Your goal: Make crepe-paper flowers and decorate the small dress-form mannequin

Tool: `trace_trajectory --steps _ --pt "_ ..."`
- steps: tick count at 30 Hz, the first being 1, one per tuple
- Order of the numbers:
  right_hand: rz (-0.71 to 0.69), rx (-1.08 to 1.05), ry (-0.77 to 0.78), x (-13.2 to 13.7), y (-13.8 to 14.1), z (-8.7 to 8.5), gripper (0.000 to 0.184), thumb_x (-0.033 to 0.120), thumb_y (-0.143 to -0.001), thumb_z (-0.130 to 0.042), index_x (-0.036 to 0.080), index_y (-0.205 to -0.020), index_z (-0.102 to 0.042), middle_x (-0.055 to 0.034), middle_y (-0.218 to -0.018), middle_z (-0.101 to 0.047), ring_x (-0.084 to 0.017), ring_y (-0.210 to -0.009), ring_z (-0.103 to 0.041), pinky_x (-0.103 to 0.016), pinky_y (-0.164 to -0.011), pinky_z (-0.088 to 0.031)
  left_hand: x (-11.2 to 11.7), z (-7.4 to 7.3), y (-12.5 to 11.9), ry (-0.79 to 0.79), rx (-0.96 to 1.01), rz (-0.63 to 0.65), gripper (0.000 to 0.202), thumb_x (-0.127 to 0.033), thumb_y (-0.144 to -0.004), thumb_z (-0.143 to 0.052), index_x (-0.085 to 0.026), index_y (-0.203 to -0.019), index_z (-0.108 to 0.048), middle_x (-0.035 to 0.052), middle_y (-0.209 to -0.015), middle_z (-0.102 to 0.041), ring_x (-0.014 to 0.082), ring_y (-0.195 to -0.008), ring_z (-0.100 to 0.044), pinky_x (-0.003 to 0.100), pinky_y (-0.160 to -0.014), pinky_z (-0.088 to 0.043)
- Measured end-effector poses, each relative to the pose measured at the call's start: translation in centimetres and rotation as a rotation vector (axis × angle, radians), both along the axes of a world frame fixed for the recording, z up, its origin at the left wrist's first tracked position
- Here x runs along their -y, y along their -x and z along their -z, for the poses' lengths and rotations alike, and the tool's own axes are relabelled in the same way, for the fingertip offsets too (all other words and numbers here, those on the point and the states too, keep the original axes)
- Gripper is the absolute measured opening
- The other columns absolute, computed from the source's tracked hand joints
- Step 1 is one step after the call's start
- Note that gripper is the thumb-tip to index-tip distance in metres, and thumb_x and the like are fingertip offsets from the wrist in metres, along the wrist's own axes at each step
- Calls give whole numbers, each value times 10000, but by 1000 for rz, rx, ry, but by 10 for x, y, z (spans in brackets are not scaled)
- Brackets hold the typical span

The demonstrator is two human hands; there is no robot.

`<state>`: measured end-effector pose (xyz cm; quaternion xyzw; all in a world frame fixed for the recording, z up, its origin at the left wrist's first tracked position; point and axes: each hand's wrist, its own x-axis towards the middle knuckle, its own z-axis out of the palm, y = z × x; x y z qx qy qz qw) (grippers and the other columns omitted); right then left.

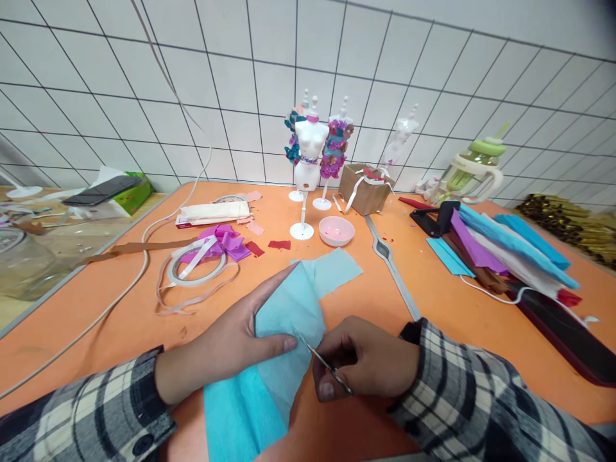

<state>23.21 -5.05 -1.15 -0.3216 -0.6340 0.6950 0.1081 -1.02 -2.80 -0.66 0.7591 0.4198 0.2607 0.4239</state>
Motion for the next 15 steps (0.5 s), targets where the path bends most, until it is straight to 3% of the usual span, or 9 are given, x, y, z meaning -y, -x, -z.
trace_trajectory --steps 8,15 --pt "-18 12 -41 1 -4 5 407 511 -733 -781 126 -834 -697 53 -612 -444 -72 -568 -359 -216 -533 -280 1 1 -4 -13 12 26 926 -428 -778 -774 -300 -1553 -285 64 -1604 -373 354 -1451 -352 505 -1206 -268" --pt "11 4 -21 1 -1 3 385 482 -715 -802 127 -757 -660 56 -594 -402 -75 -569 -335 -229 -530 -256 2 1 -4 -2 36 14 933 -433 -766 -783 -293 -1549 -296 65 -1594 -392 358 -1441 -370 508 -1200 -284"
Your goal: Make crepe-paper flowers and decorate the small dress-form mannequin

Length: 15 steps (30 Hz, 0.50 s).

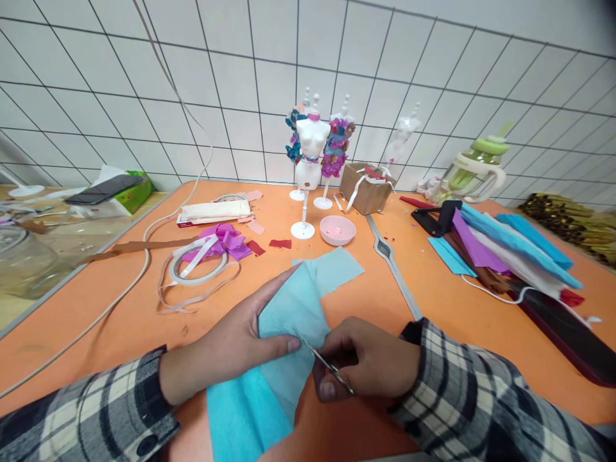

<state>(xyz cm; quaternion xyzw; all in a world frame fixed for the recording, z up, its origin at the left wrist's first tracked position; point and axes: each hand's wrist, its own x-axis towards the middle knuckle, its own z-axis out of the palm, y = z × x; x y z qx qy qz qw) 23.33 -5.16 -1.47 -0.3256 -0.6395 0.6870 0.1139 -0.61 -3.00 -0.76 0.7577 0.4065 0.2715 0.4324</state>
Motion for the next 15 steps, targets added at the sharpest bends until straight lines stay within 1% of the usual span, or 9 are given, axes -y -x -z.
trace_trajectory --steps 3,10,15 --pt "8 0 12 0 0 -1 395 490 -715 -800 126 -748 -653 54 -595 -398 -77 -572 -335 -233 -535 -256 0 1 1 9 -1 -5 929 -433 -774 -777 -280 -1550 -290 75 -1587 -401 350 -1435 -381 502 -1198 -291" --pt "-43 -39 -33 0 -2 2 435 549 -740 -761 124 -791 -681 34 -665 -469 -89 -619 -377 -236 -591 -324 0 0 0 -10 -13 8 937 -425 -765 -784 -292 -1550 -291 63 -1604 -373 360 -1457 -338 513 -1205 -265" --pt "-11 8 1 1 0 1 420 522 -713 -793 121 -777 -687 46 -626 -436 -81 -597 -365 -232 -569 -293 0 2 1 -22 5 15 914 -420 -782 -774 -299 -1548 -290 57 -1598 -385 341 -1450 -359 497 -1206 -276"
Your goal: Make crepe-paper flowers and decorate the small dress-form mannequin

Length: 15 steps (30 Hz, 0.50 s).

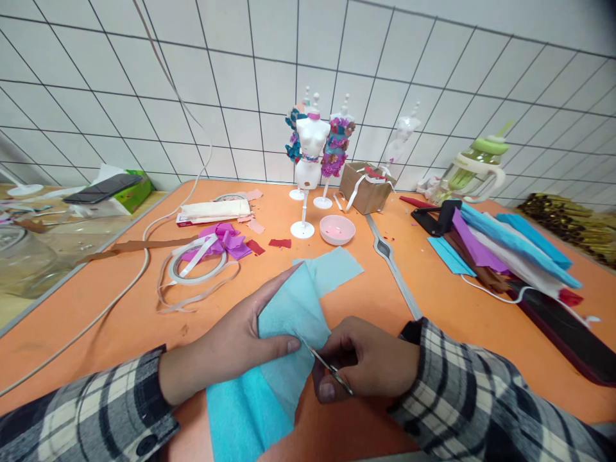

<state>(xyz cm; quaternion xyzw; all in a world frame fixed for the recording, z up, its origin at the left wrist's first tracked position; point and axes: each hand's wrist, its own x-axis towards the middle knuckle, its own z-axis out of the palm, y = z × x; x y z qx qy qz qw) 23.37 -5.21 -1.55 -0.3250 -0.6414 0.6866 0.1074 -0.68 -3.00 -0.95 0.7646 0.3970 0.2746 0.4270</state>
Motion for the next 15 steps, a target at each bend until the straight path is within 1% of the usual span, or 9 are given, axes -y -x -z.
trace_trajectory --steps 3,9,15 --pt "6 6 18 1 0 0 413 518 -721 -787 121 -768 -683 49 -610 -423 -80 -586 -354 -231 -558 -282 0 0 0 -9 -3 6 905 -414 -790 -770 -295 -1548 -291 57 -1601 -380 338 -1454 -352 496 -1208 -272" --pt "-15 -61 -21 -1 0 0 450 563 -710 -780 128 -784 -693 35 -667 -478 -95 -631 -384 -235 -599 -330 -1 0 0 -19 -6 12 911 -417 -781 -776 -298 -1546 -297 55 -1604 -375 346 -1461 -334 501 -1213 -259" --pt "5 -1 5 1 1 2 406 516 -725 -786 128 -786 -685 43 -640 -430 -87 -608 -360 -232 -577 -294 -1 0 1 -24 -14 11 919 -416 -788 -772 -308 -1553 -275 57 -1605 -373 348 -1454 -347 501 -1206 -274"
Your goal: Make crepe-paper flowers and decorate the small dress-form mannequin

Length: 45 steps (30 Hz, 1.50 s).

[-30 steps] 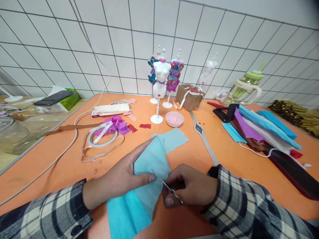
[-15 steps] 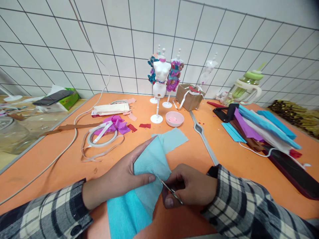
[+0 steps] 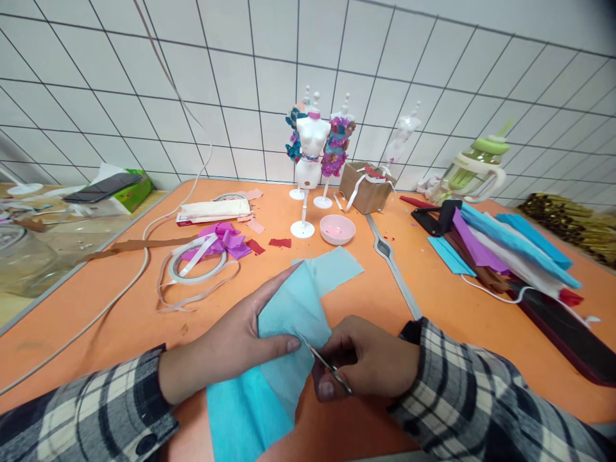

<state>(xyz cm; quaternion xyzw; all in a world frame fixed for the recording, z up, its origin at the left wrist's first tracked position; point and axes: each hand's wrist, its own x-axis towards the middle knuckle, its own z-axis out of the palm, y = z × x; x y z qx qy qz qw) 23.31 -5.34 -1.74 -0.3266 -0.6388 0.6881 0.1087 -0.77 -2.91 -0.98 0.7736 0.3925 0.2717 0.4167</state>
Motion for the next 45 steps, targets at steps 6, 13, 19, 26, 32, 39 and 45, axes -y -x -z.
trace_trajectory --steps 6,13,19,26,32,39,45 --pt "-18 -66 -26 0 -1 0 411 516 -735 -778 133 -759 -630 42 -667 -446 -92 -635 -385 -234 -593 -302 0 0 -1 -7 -8 -17 919 -416 -776 -776 -302 -1551 -296 67 -1600 -380 363 -1456 -339 520 -1203 -268" --pt "-11 -85 6 -1 -1 -2 402 496 -734 -787 123 -753 -636 52 -645 -419 -83 -616 -364 -238 -567 -260 1 -3 -1 13 -12 -16 925 -417 -774 -781 -319 -1551 -290 54 -1612 -359 363 -1460 -329 529 -1206 -258" --pt "33 -91 14 -2 2 -4 422 502 -691 -812 124 -691 -626 62 -601 -381 -73 -588 -333 -238 -551 -238 1 -1 1 104 72 -25 885 -446 -791 -765 -320 -1542 -314 40 -1603 -380 352 -1452 -350 502 -1201 -293" --pt "18 -54 38 -4 3 -8 426 505 -679 -820 120 -716 -643 66 -586 -407 -69 -576 -349 -231 -534 -234 0 1 2 172 128 -39 828 -459 -817 -743 -319 -1531 -346 49 -1569 -440 346 -1392 -452 470 -1159 -380" --pt "-10 -66 64 -3 3 -7 436 512 -661 -832 119 -779 -686 43 -649 -501 -91 -632 -433 -233 -596 -334 -1 0 1 28 20 -33 867 -463 -807 -749 -318 -1544 -315 51 -1610 -365 349 -1452 -351 493 -1200 -292" --pt "33 -52 63 -1 2 -5 365 425 -670 -847 113 -757 -678 55 -611 -475 -72 -588 -398 -219 -558 -302 0 -2 0 -16 -17 -19 891 -456 -812 -743 -323 -1558 -274 52 -1624 -335 352 -1466 -321 508 -1206 -261" --pt "38 -46 98 -1 1 -5 357 406 -652 -859 111 -747 -682 57 -598 -473 -72 -579 -405 -214 -543 -300 0 -1 0 -18 1 -25 897 -471 -802 -749 -318 -1555 -286 53 -1621 -341 356 -1464 -324 505 -1199 -279"
